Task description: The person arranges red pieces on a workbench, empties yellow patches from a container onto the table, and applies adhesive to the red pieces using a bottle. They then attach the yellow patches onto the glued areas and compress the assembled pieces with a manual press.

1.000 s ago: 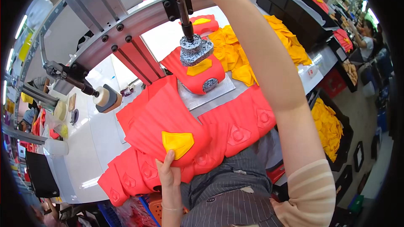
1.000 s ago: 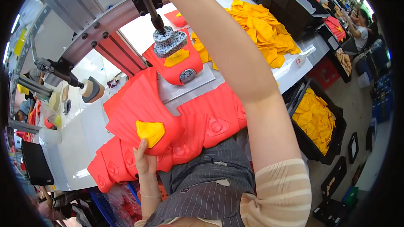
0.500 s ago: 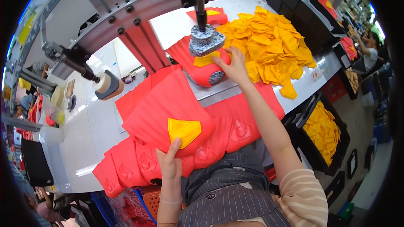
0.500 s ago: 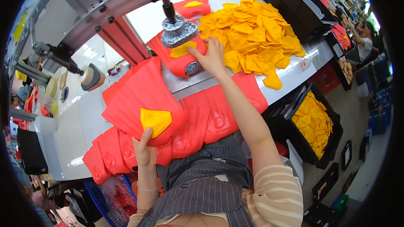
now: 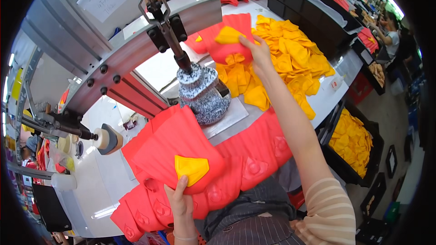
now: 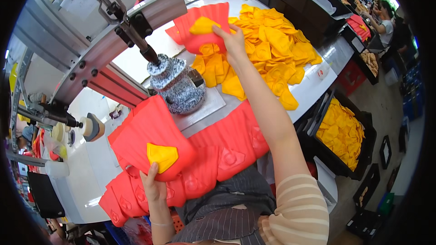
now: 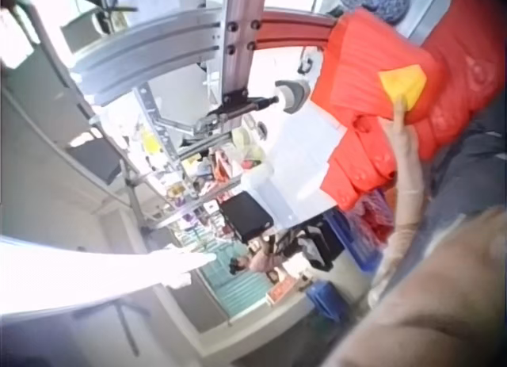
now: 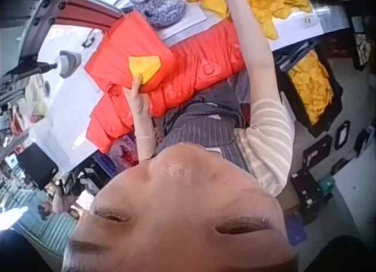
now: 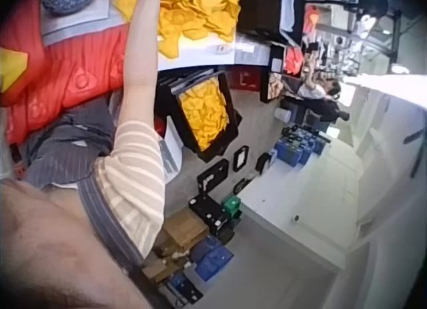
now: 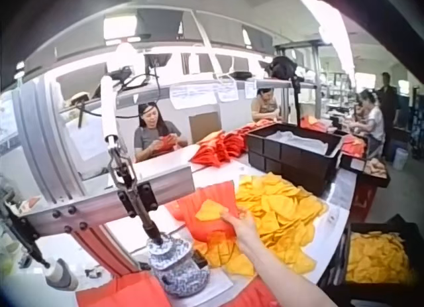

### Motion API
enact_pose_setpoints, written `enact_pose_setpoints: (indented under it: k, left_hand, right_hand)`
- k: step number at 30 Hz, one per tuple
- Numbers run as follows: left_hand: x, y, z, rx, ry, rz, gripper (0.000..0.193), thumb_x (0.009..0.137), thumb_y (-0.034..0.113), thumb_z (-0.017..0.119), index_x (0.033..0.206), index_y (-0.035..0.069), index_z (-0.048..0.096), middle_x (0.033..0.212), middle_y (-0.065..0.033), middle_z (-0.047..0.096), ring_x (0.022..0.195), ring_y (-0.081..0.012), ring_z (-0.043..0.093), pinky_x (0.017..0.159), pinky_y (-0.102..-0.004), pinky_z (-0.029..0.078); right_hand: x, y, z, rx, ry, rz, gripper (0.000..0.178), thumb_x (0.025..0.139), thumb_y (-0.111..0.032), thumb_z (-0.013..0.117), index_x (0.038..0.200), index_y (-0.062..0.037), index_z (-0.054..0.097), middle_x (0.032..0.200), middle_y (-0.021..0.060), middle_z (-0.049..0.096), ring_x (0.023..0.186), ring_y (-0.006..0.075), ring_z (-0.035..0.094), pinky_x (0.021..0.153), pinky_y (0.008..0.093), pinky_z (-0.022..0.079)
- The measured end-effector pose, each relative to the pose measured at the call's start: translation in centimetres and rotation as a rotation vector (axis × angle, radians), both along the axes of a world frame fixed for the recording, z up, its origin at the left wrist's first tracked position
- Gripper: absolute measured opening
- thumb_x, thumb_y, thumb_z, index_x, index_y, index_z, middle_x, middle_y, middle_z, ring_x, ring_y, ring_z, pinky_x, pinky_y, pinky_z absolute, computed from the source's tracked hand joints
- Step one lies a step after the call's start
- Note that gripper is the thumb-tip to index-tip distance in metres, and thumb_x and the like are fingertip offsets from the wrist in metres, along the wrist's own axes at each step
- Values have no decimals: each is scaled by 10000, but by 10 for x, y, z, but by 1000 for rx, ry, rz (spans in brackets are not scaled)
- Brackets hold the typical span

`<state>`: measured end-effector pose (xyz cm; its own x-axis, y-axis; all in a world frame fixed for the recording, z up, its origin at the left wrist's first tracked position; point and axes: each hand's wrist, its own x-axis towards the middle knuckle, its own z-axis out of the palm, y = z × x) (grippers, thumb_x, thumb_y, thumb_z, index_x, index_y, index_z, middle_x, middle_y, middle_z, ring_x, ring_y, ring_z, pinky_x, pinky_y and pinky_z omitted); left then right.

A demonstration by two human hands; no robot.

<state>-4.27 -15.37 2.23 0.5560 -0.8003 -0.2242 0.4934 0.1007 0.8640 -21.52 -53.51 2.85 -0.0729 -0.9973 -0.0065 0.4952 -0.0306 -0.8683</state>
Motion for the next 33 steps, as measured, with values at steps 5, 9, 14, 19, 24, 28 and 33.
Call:
enact_pose_setpoints:
  k: [5,9,14,19,24,28,33]
  left_hand:
    - [-7,-13,7,23,34,22,596,755,-9,664,1293,-17,408,1242,-112,531,1126,-218,530,996,-354,388]
    - [-7,-16,8,47,37,50,591,752,-6,668,1286,-16,417,1233,-110,539,1129,-216,529,996,-352,387]
    - [-11,-32,17,53,52,-69,578,804,3,624,1325,8,374,1249,-111,528,1150,-235,522,1004,-390,402]
    - [-10,-68,9,97,204,-181,530,777,13,684,1251,0,447,1203,-112,560,1107,-211,549,978,-355,417]
    - [-14,-129,14,61,-56,-250,493,773,81,725,1194,2,481,1148,-105,589,1051,-198,578,922,-327,453]
    - [-2,-181,-3,-84,-579,-86,576,703,231,795,1123,-31,501,1075,-148,595,1009,-244,571,884,-362,451]
    - [23,-204,-42,110,-846,27,684,668,425,793,1067,-56,515,1127,-230,485,1104,-362,447,946,-446,356]
  right_hand:
    - [59,-95,-4,23,73,143,686,680,-161,818,1193,60,421,1100,198,570,943,233,610,760,311,529]
    - [79,-131,-38,54,348,10,611,640,-210,838,1100,50,531,1139,191,539,965,252,594,741,346,526]
    - [64,-122,-66,-303,1313,-530,645,679,-449,771,1102,-12,557,1073,192,567,1022,287,539,864,361,462]
    - [11,11,-39,-369,702,207,311,923,-305,552,1042,-19,572,926,59,614,824,128,580,723,244,457]
    - [-48,128,6,9,635,863,341,932,-235,546,1204,-31,504,892,25,598,789,76,546,720,232,446]
    - [-28,124,-11,-336,620,638,707,753,-142,761,1338,-20,384,992,51,576,839,98,542,754,236,447]
    - [3,98,-34,-454,830,503,905,606,-223,862,1340,4,384,1076,86,550,858,134,543,755,257,468]
